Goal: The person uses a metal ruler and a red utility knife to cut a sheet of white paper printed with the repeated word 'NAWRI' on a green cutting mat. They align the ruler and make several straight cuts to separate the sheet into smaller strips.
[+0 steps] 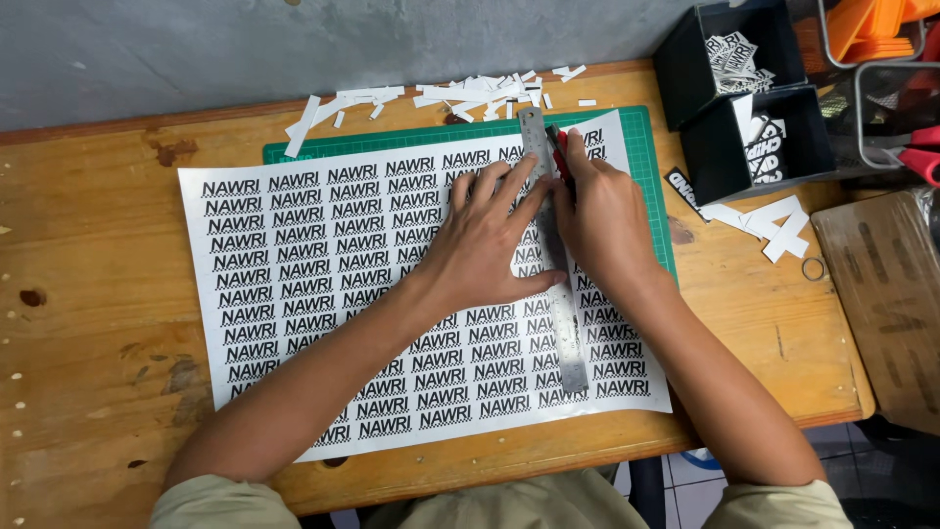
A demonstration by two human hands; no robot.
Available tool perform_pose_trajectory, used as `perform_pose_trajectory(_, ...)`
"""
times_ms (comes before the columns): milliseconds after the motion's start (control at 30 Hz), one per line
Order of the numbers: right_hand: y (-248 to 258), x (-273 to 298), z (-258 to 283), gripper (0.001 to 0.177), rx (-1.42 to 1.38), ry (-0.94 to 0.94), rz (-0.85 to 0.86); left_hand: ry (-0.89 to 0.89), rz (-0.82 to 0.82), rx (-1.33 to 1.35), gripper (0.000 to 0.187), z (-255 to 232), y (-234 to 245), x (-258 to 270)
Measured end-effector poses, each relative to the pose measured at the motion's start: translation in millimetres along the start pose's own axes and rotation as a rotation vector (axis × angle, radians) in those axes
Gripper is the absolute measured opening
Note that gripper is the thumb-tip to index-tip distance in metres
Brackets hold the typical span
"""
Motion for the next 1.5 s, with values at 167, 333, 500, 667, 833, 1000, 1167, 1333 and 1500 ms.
perform_pose_trajectory(167, -6, 1, 0, 0.058, 0.045, -0.002, 0.031, 0.008, 0.015, 0.007, 0.108, 0, 0, -1)
perform_pose_trajectory(333, -7, 1, 4, 0.057, 0.064, -0.016, 0.039, 0.006, 0.017, -0.003, 0.109, 2, -1, -2)
perform_pose_trajectory(500, -9, -1, 1, 0.058, 0.063, -0.006, 0.063, 0.004, 0.026, 0.001, 0.110, 1, 2, -3)
perform_pose_trajectory(667, -9, 0, 2, 0.059, 0.139, 0.028, 0.094, 0.013, 0.028, 0.012, 0.107, 1, 2, -4)
perform_pose_trajectory(833, 2, -1, 6, 0.058, 0.125, 0.046, 0.084, 0.000, -0.011, 0.003, 0.106, 1, 4, -5)
perform_pose_trajectory(1000, 20, 8, -20, 0.055, -0.072, -0.110, -0.037, -0.024, -0.017, -0.036, 0.100, 0, 2, -3)
perform_pose_trajectory(1167, 30, 7, -78, 0.048, -0.083, -0.171, -0.241, -0.032, -0.046, -0.021, 0.095, 1, 7, 0)
perform_pose_trajectory(1333, 7, 0, -96, 0.063, -0.401, -0.211, -0.271, -0.013, -0.010, 0.008, 0.095, -1, 10, 1)
perform_pose_trajectory(1500, 22, -1, -75, 0.055, -0.482, -0.141, -0.312, -0.021, -0.040, -0.023, 0.096, -1, 5, 1)
Point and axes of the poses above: each hand's wrist, its own x-axis away from the middle knuckle, its own y-axis out of the back of the hand, z = x × y, the point moved 5 cm from there along -x, towards the middle knuckle, and after that the axes turned 7 degrees about y, right-handed, at the moved point
